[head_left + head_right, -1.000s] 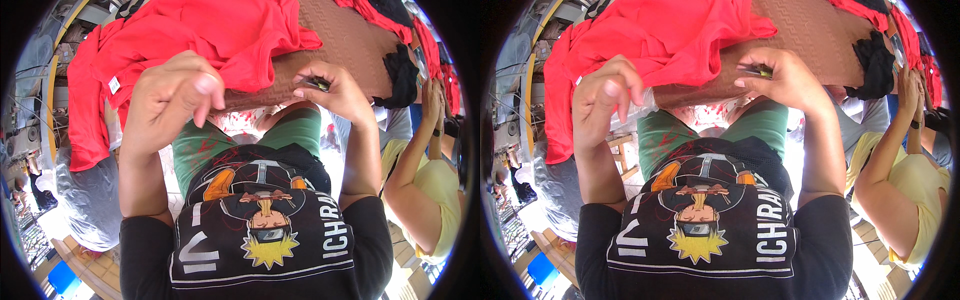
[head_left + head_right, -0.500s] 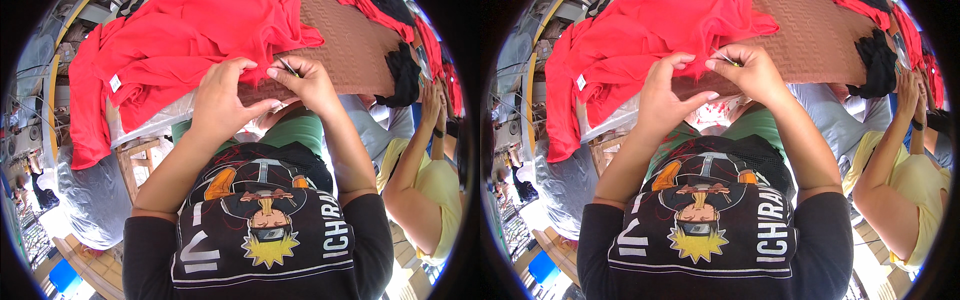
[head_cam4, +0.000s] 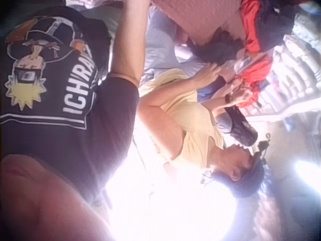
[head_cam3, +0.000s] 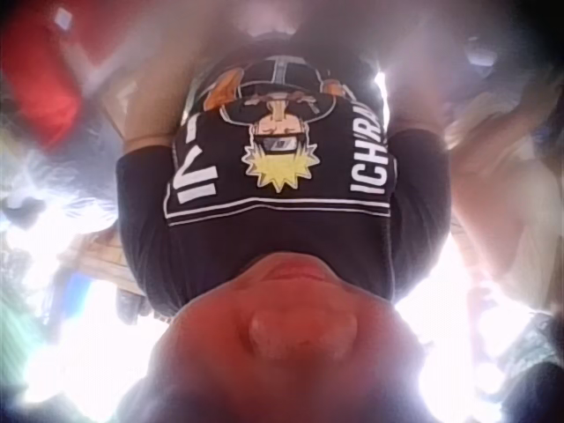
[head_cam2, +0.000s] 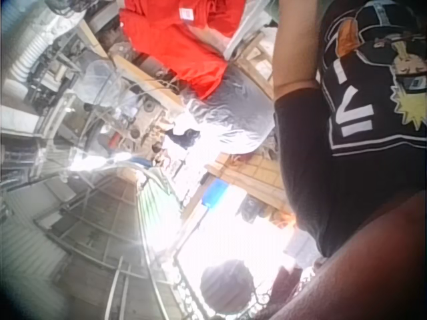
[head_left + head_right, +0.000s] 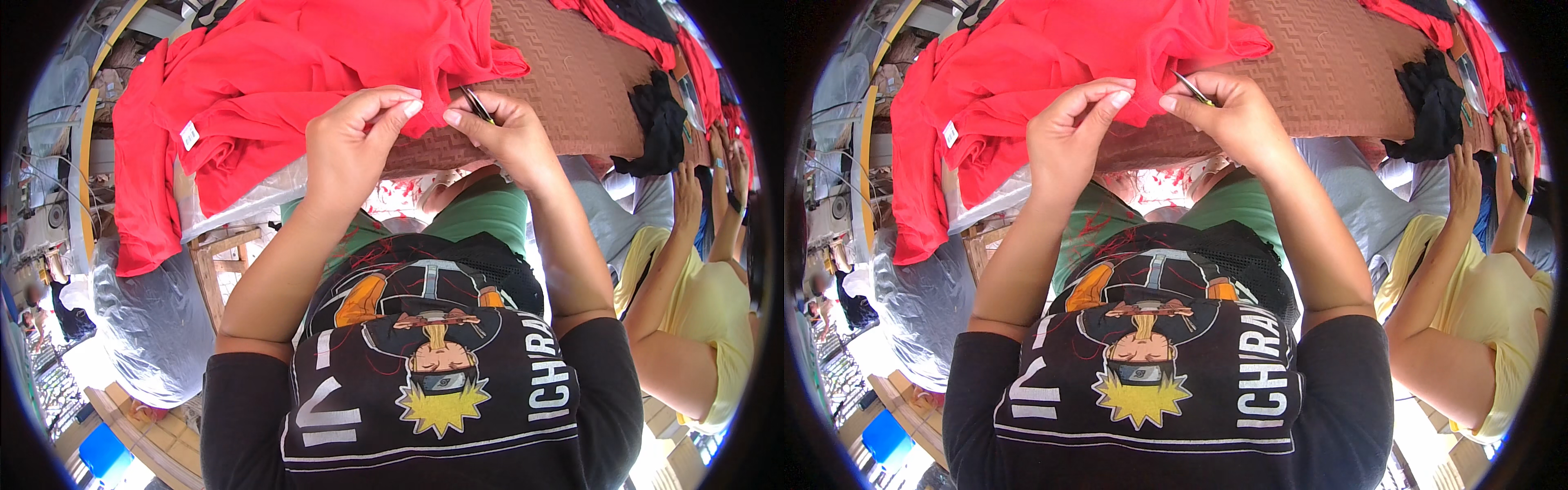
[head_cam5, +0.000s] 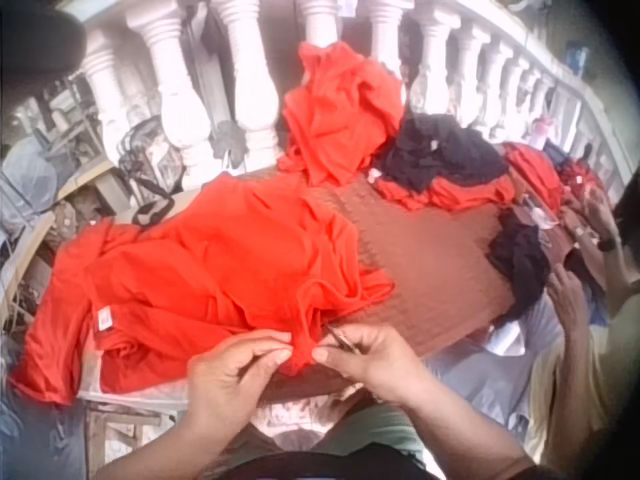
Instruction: The person uses small shears to trim and apply labels to red shirts on a work table.
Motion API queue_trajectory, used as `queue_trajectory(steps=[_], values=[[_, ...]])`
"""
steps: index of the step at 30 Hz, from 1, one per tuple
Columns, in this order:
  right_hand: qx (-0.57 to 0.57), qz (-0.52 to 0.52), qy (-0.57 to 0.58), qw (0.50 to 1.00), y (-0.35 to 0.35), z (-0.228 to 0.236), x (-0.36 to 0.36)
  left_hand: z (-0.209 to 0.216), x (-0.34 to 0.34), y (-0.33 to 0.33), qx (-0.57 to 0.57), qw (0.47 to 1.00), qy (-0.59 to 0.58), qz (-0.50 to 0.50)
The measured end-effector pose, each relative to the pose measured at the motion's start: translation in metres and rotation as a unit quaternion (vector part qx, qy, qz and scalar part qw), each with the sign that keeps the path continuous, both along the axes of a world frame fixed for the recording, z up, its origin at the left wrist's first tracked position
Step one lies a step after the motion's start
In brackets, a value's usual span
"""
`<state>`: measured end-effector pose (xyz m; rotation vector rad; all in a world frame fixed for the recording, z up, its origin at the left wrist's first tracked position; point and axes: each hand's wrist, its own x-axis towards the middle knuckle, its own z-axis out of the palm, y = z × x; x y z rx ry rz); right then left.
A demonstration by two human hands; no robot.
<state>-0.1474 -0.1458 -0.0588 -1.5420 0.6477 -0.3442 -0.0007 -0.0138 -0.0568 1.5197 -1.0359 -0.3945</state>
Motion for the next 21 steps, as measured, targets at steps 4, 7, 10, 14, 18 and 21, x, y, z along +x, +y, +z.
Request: queue_trajectory(steps=[4,7,10,14,18,21], values=[[-0.248,-0.04,-0.033,0.968,0.005,0.006,-0.003,0.009,0.001,0.001,0.053,0.99,0.129,-0.012],[-0.403,-0.043,-0.023,0.914,0.01,0.03,-0.007,0.015,0.002,0.004,0.076,0.989,0.124,-0.037],[-0.472,-0.004,-0.03,0.881,0.01,0.032,-0.01,0.017,0.0,0.003,0.072,0.986,0.14,-0.049],[-0.528,0.022,-0.003,0.849,0.016,0.038,-0.009,0.017,-0.001,0.003,0.065,0.985,0.151,-0.049],[-0.551,0.028,0.011,0.834,0.021,0.04,-0.005,0.017,-0.004,0.004,0.057,0.988,0.137,-0.041],[-0.563,0.038,0.016,0.826,0.02,0.043,-0.004,0.03,0.008,0.011,0.022,0.993,-0.032,-0.115]])
